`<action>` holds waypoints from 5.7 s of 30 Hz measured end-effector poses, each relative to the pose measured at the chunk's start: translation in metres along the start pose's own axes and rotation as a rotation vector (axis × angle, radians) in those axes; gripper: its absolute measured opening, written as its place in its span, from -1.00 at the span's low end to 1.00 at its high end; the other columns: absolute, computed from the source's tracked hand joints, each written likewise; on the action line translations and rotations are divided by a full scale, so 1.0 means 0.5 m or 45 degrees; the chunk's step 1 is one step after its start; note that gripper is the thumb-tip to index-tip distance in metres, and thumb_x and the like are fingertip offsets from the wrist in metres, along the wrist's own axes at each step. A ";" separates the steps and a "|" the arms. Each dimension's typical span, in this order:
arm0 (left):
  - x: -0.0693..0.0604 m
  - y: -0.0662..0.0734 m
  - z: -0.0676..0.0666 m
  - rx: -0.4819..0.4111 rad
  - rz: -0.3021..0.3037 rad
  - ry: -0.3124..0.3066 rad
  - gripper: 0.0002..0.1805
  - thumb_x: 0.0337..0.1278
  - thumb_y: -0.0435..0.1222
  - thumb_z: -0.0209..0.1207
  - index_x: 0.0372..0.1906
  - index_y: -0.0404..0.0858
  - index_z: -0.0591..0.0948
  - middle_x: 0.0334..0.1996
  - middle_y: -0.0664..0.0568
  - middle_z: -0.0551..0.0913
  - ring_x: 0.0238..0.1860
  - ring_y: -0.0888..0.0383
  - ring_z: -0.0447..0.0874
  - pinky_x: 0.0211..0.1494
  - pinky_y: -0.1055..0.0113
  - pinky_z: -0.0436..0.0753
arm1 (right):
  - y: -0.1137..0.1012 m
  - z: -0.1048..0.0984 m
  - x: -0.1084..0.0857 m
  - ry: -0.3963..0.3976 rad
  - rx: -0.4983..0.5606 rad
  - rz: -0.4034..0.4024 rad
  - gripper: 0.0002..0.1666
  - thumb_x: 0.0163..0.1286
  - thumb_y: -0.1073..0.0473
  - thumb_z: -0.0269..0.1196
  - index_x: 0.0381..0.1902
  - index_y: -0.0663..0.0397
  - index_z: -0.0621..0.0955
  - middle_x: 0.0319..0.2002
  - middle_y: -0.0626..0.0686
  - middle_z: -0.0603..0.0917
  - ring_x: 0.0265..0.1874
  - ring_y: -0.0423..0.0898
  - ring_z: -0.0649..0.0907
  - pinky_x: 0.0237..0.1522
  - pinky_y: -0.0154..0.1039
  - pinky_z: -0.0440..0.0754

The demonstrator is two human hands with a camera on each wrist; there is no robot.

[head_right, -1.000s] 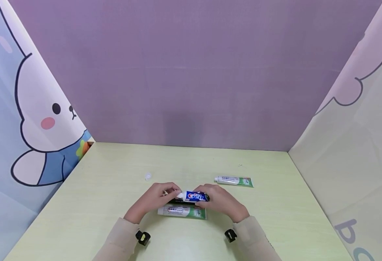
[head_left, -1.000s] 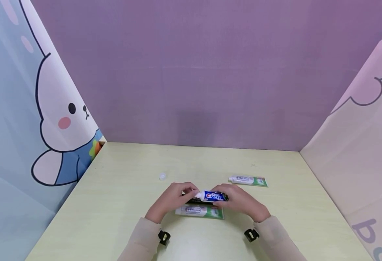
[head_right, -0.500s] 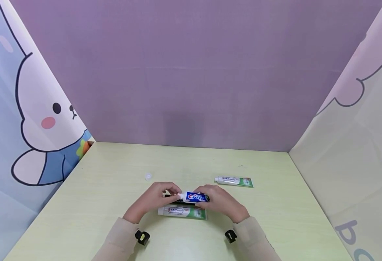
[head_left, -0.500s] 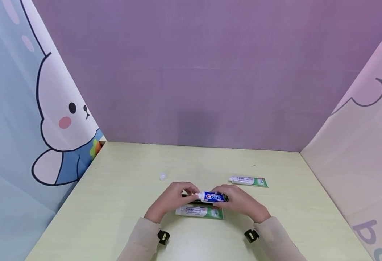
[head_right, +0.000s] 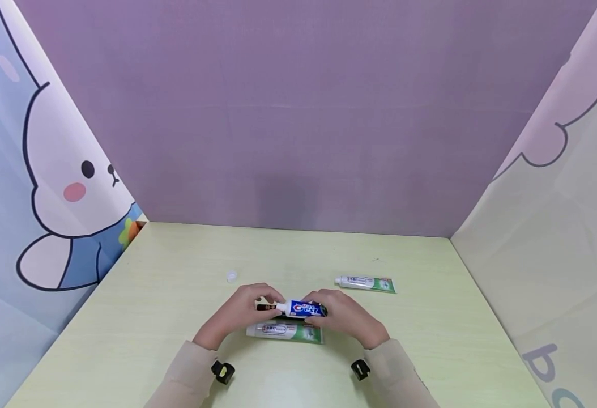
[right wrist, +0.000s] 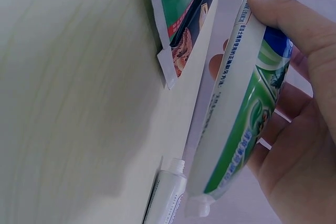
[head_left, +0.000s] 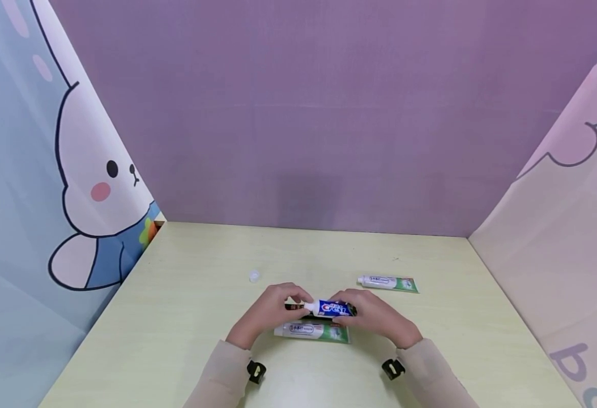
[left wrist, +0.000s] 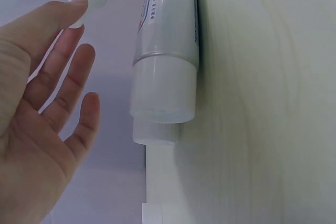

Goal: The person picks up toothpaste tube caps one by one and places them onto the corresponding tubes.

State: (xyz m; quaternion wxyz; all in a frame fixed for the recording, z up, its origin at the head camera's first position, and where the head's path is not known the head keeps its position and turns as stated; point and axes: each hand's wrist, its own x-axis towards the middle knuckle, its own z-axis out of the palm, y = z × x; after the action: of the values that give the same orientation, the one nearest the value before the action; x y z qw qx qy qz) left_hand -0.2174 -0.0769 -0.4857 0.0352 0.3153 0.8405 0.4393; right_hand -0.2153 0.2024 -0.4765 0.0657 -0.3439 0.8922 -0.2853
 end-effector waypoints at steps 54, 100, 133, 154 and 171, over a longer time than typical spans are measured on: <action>-0.002 -0.002 0.003 -0.033 -0.035 0.004 -0.83 0.24 -0.19 0.36 -0.09 0.04 0.74 -0.17 0.33 0.69 -0.15 0.21 0.66 -0.03 0.20 0.66 | 0.000 0.001 -0.002 0.008 -0.004 -0.015 -0.63 0.35 0.01 0.40 0.08 -0.09 0.66 -0.06 -0.23 0.67 -0.13 -0.30 0.61 -0.04 -0.23 0.64; -0.001 -0.003 0.003 -0.001 -0.072 -0.016 -0.84 0.39 -0.07 0.22 -0.06 0.09 0.74 -0.26 0.38 0.70 -0.22 0.36 0.64 -0.11 0.32 0.61 | -0.007 0.000 0.000 -0.006 0.028 -0.011 -0.64 0.36 0.07 0.39 0.09 -0.07 0.65 -0.05 -0.21 0.67 -0.12 -0.29 0.61 -0.01 -0.24 0.64; 0.012 0.010 0.013 0.052 0.022 -0.071 -0.62 0.25 -0.05 0.34 0.13 -0.02 0.68 -0.03 0.25 0.67 -0.09 0.34 0.61 0.00 0.37 0.62 | -0.020 0.000 0.011 -0.013 0.125 -0.044 -0.68 0.41 -0.02 0.34 0.06 -0.10 0.65 -0.15 -0.24 0.66 -0.23 -0.28 0.62 -0.14 -0.30 0.65; 0.002 -0.008 -0.027 0.139 -0.016 0.029 -0.57 0.27 0.02 0.30 0.17 -0.03 0.68 0.04 0.19 0.68 -0.04 0.28 0.59 0.08 0.14 0.62 | 0.005 -0.022 -0.005 -0.034 0.033 0.101 -0.53 0.21 0.00 0.45 0.06 -0.18 0.56 -0.14 -0.15 0.63 -0.25 -0.22 0.59 -0.21 -0.26 0.60; 0.007 -0.028 -0.043 0.102 -0.101 0.086 -0.56 0.22 -0.14 0.37 0.20 -0.04 0.65 0.14 0.13 0.64 0.09 0.17 0.58 0.08 0.15 0.61 | 0.033 -0.008 0.007 0.193 -0.102 0.066 -0.50 0.14 0.11 0.48 0.05 -0.06 0.61 -0.01 -0.15 0.65 -0.09 -0.21 0.62 -0.05 -0.19 0.64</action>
State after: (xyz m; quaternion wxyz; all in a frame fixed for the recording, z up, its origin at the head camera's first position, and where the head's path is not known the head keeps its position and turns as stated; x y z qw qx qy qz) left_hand -0.2343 -0.0961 -0.4826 0.0115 0.2680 0.8698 0.4141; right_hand -0.2287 0.2118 -0.4819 -0.0082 -0.3004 0.9139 -0.2728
